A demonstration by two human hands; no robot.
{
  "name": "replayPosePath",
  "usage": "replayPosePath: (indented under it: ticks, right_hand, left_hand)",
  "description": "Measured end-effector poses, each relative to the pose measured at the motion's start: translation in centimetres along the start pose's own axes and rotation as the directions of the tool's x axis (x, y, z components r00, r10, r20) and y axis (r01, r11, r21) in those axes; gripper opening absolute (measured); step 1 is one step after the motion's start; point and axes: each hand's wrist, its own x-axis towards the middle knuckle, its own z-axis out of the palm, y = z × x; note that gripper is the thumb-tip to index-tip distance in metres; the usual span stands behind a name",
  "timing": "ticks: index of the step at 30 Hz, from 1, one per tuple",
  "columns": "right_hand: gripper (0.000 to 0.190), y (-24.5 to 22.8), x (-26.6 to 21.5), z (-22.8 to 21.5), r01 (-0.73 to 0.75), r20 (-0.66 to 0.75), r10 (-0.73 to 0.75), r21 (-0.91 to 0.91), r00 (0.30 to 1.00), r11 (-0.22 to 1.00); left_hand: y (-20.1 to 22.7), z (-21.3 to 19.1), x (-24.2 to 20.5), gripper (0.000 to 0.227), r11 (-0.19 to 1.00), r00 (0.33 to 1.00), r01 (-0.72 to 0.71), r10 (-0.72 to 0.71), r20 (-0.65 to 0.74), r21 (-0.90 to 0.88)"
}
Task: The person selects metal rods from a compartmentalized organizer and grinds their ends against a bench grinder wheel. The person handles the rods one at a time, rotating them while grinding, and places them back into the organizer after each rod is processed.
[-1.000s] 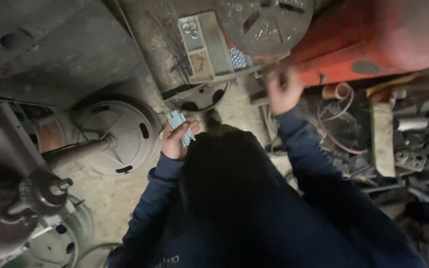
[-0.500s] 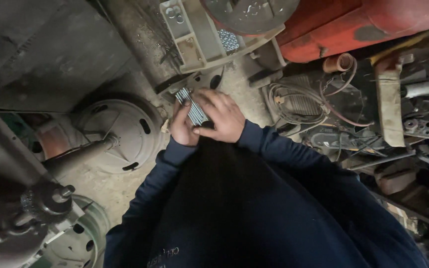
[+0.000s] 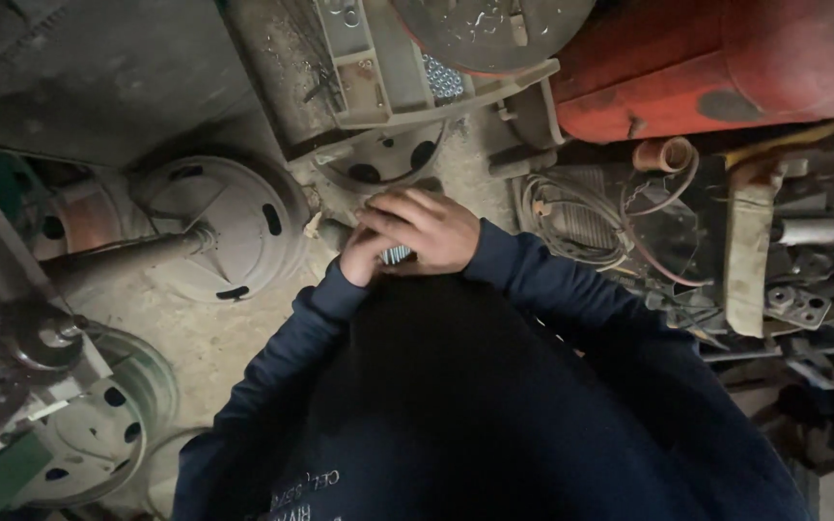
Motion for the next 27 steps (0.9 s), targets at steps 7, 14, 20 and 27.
replayPosePath:
  ticks: [7,14,20,27]
  right_hand:
    - [0.096,1.7,-0.3,-1.4,0.06,0.035,-0.062,0.058,0.997,0.997]
    - [0.101,5.0,-1.4,-5.2,-0.166,-0.178,0.204,0.205,0.963,0.964]
    - [0.07,10.4,-4.0,-8.4,-0.177,-0.324,0.211,0.133,0.922,0.975]
    - [0.048,14.5,-5.5,-11.1,-0.187,-0.496,0.183,0.043,0.849,0.981]
  left_hand:
    - [0.4,1.0,1.9,0.035,0.585,0.822,0.456,-0.565,0.067,-0.671]
    - [5.2,-2.6,15.4,0.054,0.712,0.923,0.265,-0.382,-0.043,-0.65]
    - [1.3,-2.7,23.2,0.044,0.598,0.728,0.618,-0.681,0.083,-0.511]
    - [-0.4,-1.6,26.3,0.022,0.613,0.988,0.157,-0.106,-0.116,0.774]
